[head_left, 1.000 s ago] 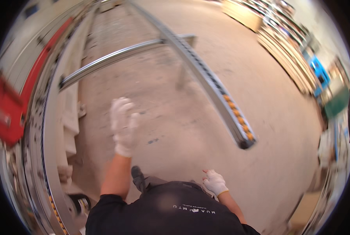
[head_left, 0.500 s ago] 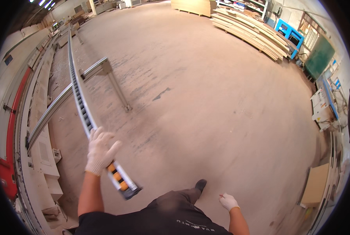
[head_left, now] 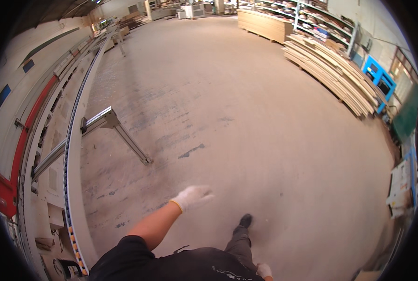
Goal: The person operates a machine, then walks to a workbench and wipes a metal surface with a cloth. They pick up long wooden planks, carry them across the workshop, and place them on a conveyor. The person returns to the machine and repeats the cycle.
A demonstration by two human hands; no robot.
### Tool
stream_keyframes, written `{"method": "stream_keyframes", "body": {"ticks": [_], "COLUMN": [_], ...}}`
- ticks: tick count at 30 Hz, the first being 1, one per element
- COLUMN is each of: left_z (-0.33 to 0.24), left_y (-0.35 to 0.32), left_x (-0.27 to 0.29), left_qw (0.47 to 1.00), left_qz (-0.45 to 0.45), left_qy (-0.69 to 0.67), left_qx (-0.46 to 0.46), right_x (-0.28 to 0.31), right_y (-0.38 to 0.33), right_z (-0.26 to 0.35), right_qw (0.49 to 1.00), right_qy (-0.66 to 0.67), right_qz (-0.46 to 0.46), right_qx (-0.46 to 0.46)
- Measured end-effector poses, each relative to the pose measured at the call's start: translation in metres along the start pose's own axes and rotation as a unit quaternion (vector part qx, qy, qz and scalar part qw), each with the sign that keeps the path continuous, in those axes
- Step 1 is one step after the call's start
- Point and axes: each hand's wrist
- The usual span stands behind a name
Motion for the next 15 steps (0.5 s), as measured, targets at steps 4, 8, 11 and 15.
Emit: {"method": "stream_keyframes", "body": {"ticks": [4,8,11,15], "left_z": [0.106,0.206,0.233,0.221], "left_y": [0.061,0.0,-0.006,0.079], "left_x": [-0.101,-0.124,-0.116,-0.104], "left_qw": [0.987,0.979,0.974,0.919], "left_qz": [0.107,0.172,0.125,0.15], "left_qy": [0.056,0.088,0.053,0.08], "left_qx": [0.109,0.067,0.181,0.356], "right_x": [0.099,0.258,0.416,0.621], "right_y": [0.048,0.147,0.273,0.488], "right_z": [-0.064,-0.091,-0.091,-0.053], "right_qw": [0.997,0.991,0.964,0.98], "right_qy": [0.018,-0.086,-0.236,-0.17], "right_qz": [0.067,0.106,0.116,-0.106], "right_qx": [-0.017,0.011,0.039,0.004]}}
Point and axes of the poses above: each hand's wrist, its own y-axis towards the middle knuckle, its own x-axis out of the back of the hand, z = x × y, and after that the axes turned 10 degrees about x, right-handed
